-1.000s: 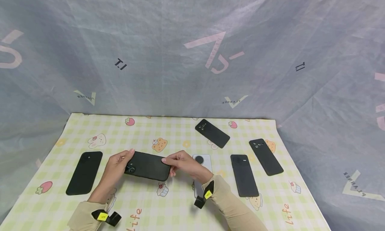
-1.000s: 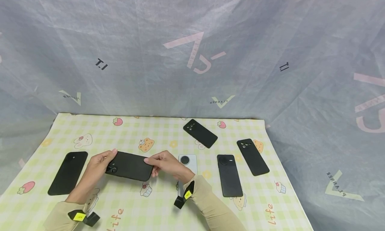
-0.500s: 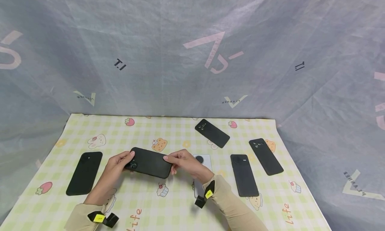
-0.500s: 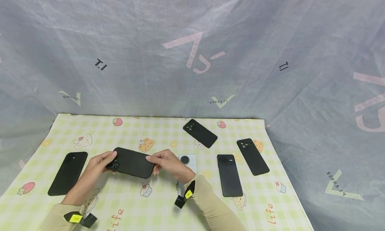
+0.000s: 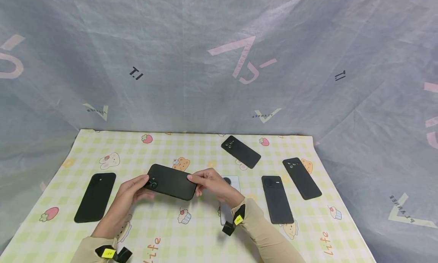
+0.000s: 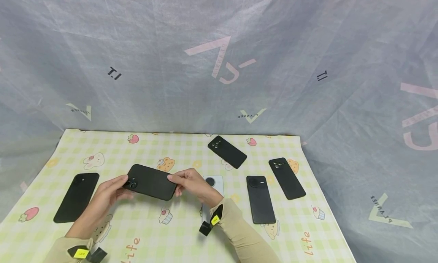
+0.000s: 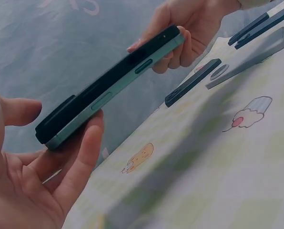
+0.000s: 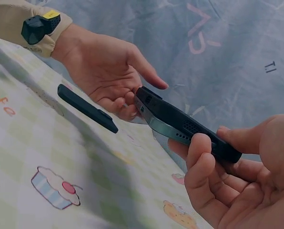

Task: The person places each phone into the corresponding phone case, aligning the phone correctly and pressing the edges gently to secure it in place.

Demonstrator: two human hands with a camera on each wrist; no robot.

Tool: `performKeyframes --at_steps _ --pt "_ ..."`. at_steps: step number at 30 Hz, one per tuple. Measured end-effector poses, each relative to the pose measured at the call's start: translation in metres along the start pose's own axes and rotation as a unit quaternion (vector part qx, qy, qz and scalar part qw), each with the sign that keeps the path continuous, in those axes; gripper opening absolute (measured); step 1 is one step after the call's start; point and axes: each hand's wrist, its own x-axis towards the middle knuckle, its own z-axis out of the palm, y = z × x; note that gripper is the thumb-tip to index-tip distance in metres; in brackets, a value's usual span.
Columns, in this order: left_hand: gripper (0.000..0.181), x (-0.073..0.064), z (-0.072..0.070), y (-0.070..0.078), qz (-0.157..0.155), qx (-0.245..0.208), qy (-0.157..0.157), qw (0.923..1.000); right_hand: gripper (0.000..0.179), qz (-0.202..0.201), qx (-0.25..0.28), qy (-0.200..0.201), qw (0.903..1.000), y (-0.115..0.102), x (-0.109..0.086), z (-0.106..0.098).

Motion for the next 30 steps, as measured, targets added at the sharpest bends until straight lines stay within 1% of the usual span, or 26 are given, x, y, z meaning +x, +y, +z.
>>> performKeyframes --at_steps 7,10,14,20,27,30 --pt "0.063 -0.0027 -0.0037 -0.0015 -0.021 0.003 -0.02 0.9996 0.029 -0.002 -0.002 -0.002 1.0 -0.0006 0.0005 -0.001" --pt "0.064 -0.0037 -0.0038 -0.0026 -0.021 0.009 -0.019 0.9996 0.029 -0.004 -0.004 -0.003 1.0 -0.0012 0.0004 -0.0019" --pt "0.061 -0.0033 -0.002 -0.003 -0.013 0.009 -0.014 0.9998 0.029 -0.005 -0.006 -0.007 1.0 -0.0022 0.0009 -0.0024" --pt "0.056 -0.0032 0.0009 -0.0041 -0.004 0.008 -0.015 0.9998 0.029 0.0 -0.007 -0.005 1.0 -0.0017 0.0014 -0.0019" --pt "0.057 -0.0025 0.0009 -0.0046 -0.009 0.002 -0.015 0.9998 0.031 0.002 0.0 0.004 1.0 0.0004 0.0018 -0.0023" --pt "0.06 -0.0024 0.0009 -0.0049 -0.01 -0.002 -0.015 0.9998 0.032 0.006 -0.001 0.009 0.9999 0.0006 0.0021 -0.0018"
